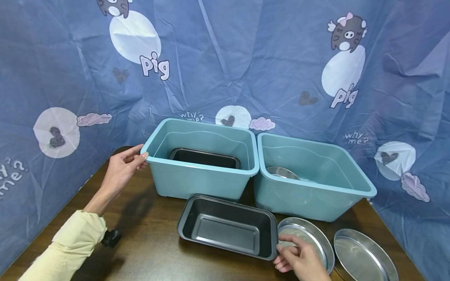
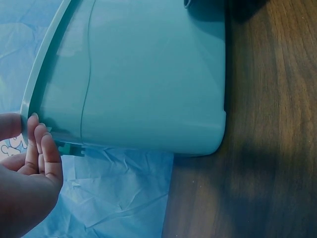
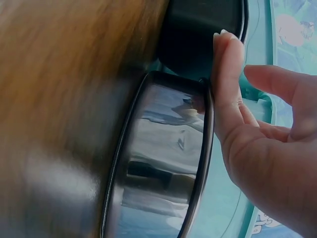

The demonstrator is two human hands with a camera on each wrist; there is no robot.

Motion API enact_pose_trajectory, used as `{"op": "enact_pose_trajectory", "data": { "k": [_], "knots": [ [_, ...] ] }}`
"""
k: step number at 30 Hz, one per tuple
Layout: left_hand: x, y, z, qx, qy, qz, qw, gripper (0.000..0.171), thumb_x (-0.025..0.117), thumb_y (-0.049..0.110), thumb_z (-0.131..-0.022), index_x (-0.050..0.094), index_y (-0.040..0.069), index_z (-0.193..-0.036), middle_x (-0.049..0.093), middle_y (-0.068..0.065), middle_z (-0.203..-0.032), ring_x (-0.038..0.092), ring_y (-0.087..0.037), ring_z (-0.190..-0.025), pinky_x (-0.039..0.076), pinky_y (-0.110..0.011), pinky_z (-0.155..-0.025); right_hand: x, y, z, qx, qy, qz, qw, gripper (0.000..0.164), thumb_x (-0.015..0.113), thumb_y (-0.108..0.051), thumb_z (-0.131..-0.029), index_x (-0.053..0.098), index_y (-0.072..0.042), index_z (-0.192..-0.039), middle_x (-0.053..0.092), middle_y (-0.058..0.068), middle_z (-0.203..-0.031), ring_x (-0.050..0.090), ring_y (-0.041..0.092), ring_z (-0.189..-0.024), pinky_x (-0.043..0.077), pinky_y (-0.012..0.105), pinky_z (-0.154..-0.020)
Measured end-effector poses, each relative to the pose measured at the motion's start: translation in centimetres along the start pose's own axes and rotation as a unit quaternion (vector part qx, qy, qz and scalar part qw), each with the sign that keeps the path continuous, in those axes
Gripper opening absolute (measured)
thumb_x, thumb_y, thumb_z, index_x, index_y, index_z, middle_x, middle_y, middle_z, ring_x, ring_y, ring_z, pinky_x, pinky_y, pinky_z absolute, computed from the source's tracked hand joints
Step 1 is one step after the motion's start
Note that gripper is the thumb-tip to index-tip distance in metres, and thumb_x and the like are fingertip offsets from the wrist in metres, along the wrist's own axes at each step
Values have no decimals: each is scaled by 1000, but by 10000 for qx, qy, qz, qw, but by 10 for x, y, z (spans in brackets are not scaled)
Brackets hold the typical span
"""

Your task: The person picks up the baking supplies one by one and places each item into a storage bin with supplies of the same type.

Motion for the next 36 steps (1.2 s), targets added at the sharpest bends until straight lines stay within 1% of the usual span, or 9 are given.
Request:
{"op": "enact_pose_trajectory", "data": {
  "k": [3,9,13,19,25,30,36],
  "knots": [
    [0,1,0,13,-6,31,10000,50,63,12,-104,49,-14,-145,65,15,-80,63,2,-73,52,-15,-68,1,3,-1,136,-112,-218,9996,47,60,-2,-100,42,26,-134,72,22,-78,73,28,-65,62,38,-62],
    [1,3,1,27,11,80,10000,49,63,11,-104,50,-14,-144,65,16,-79,63,2,-73,52,-15,-68,3,8,-5,328,-243,-535,9977,50,60,-3,-101,37,26,-135,72,22,-78,73,25,-65,62,38,-63],
    [2,4,1,32,6,112,9999,49,63,12,-104,50,-14,-144,65,16,-79,63,3,-73,52,-15,-68,3,10,-7,354,-270,-505,9977,49,59,-2,-102,36,26,-134,72,22,-78,73,24,-64,62,37,-62],
    [1,4,2,16,8,73,10000,50,63,12,-104,50,-14,-144,65,16,-79,63,3,-73,52,-14,-69,5,10,-8,434,-240,-445,9978,49,61,-2,-101,36,25,-133,72,21,-77,72,23,-63,62,36,-61],
    [2,3,1,28,-3,38,10000,51,63,12,-104,48,-15,-145,66,16,-81,63,3,-74,52,-14,-69,8,7,-8,453,-311,-531,9971,47,60,0,-100,35,24,-131,72,22,-78,72,21,-62,61,33,-60],
    [1,3,2,45,30,12,10000,50,63,12,-104,49,-15,-144,66,17,-81,63,3,-74,52,-15,-68,8,7,-8,438,-365,-469,9973,45,59,1,-100,34,22,-131,72,20,-79,70,18,-61,60,30,-58],
    [2,2,1,45,-2,-61,10000,51,63,12,-104,48,-15,-145,66,17,-81,63,2,-74,52,-15,-68,10,7,-8,384,-474,-479,9970,47,59,0,-99,32,21,-131,73,22,-80,69,15,-60,59,27,-57]
  ]
}}
Point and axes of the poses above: each hand's wrist, its own z-axis away from the middle knuckle, its own x-axis out of the palm, y = z × x, the point moved 7 cm from there along -z, towards the middle knuckle
